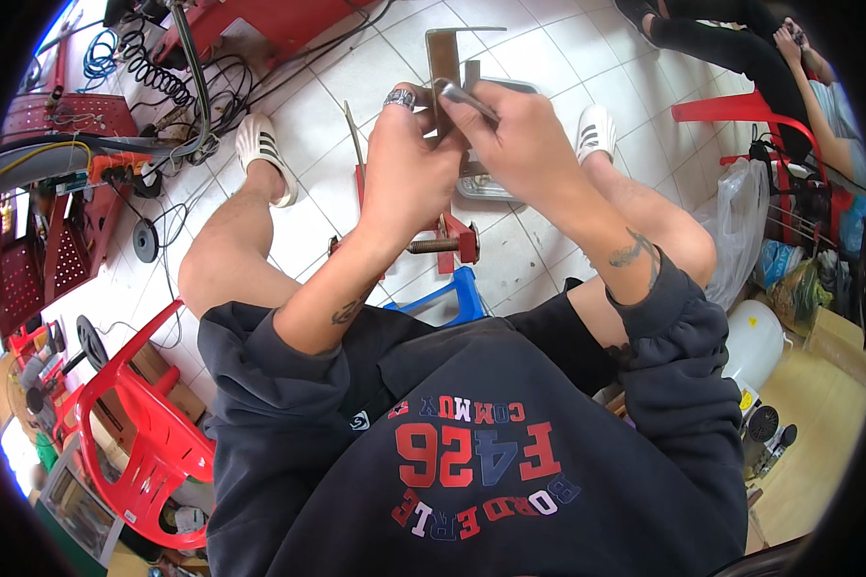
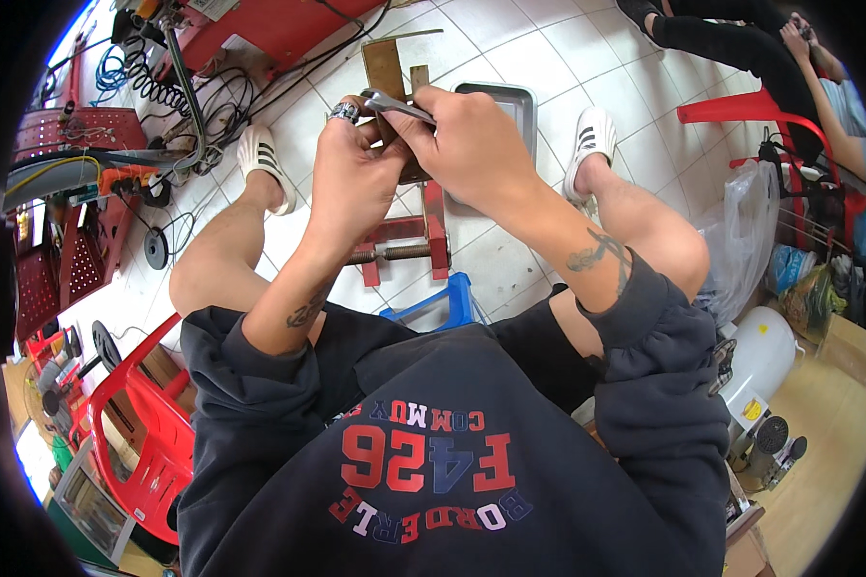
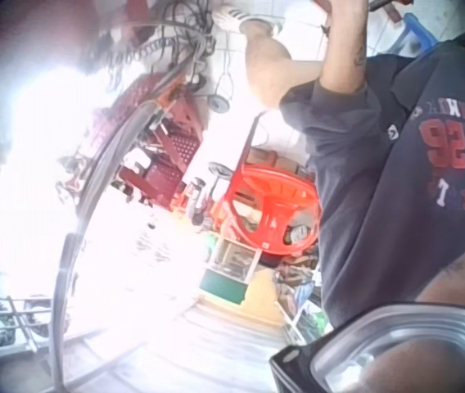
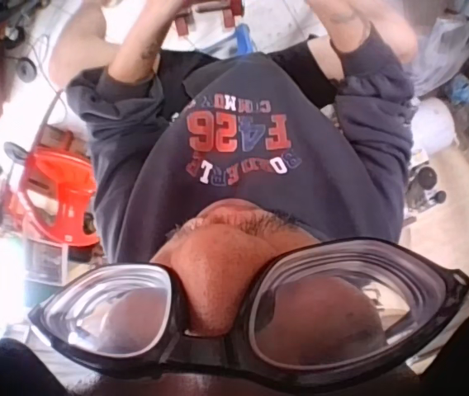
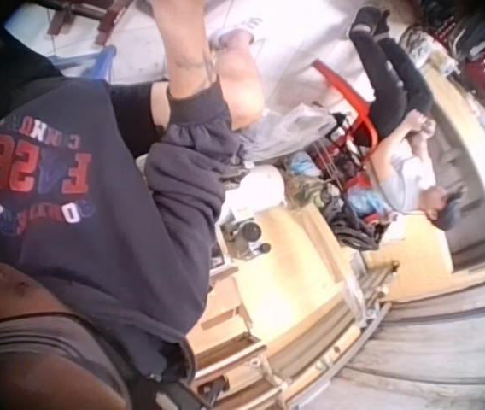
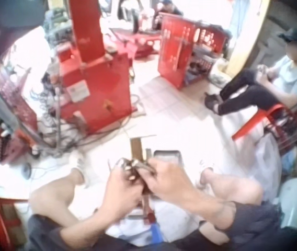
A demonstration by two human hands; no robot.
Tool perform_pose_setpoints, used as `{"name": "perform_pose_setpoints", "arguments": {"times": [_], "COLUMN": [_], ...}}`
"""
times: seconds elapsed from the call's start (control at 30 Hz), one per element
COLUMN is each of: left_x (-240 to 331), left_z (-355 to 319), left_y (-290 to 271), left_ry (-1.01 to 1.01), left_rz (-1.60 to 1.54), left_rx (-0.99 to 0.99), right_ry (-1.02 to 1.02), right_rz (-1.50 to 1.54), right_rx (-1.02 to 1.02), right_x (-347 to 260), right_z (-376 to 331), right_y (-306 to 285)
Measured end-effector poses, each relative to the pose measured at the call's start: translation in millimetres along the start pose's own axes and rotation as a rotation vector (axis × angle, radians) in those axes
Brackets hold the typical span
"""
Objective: The person sits on the floor and uses a wrench to tighten a bolt on a metal bracket clamped in a red bench vise. They then remove the bracket, insert a bolt and nut, and tighten it by hand before placing the assembled part into a metal tray.
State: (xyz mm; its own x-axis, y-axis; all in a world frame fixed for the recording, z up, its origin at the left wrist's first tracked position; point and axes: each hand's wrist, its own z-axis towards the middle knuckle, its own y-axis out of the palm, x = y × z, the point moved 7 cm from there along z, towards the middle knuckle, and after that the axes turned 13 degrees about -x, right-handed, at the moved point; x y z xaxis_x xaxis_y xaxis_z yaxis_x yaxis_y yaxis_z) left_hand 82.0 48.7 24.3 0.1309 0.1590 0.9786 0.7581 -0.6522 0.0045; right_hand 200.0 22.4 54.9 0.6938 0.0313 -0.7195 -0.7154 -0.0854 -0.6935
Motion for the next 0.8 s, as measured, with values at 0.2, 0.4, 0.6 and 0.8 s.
{"name": "perform_pose_setpoints", "arguments": {"times": [0.2,0.4,0.6,0.8], "left_x": [-6.3,-12.3,-14.0,-20.1], "left_z": [-8.0,-2.4,0.1,-1.9], "left_y": [5.4,-2.1,5.6,10.3], "left_ry": [-0.021,0.036,0.019,0.007], "left_rz": [-0.068,-0.133,-0.212,-0.314], "left_rx": [0.053,0.001,-0.073,-0.141], "right_ry": [-0.035,-0.019,0.057,-0.015], "right_rz": [-0.231,-0.238,0.024,-0.082], "right_rx": [-0.029,-0.061,-0.103,-0.151], "right_x": [-5.2,-11.2,9.2,5.0], "right_z": [-2.2,-3.6,1.3,1.0], "right_y": [4.3,-2.5,0.2,2.0]}}
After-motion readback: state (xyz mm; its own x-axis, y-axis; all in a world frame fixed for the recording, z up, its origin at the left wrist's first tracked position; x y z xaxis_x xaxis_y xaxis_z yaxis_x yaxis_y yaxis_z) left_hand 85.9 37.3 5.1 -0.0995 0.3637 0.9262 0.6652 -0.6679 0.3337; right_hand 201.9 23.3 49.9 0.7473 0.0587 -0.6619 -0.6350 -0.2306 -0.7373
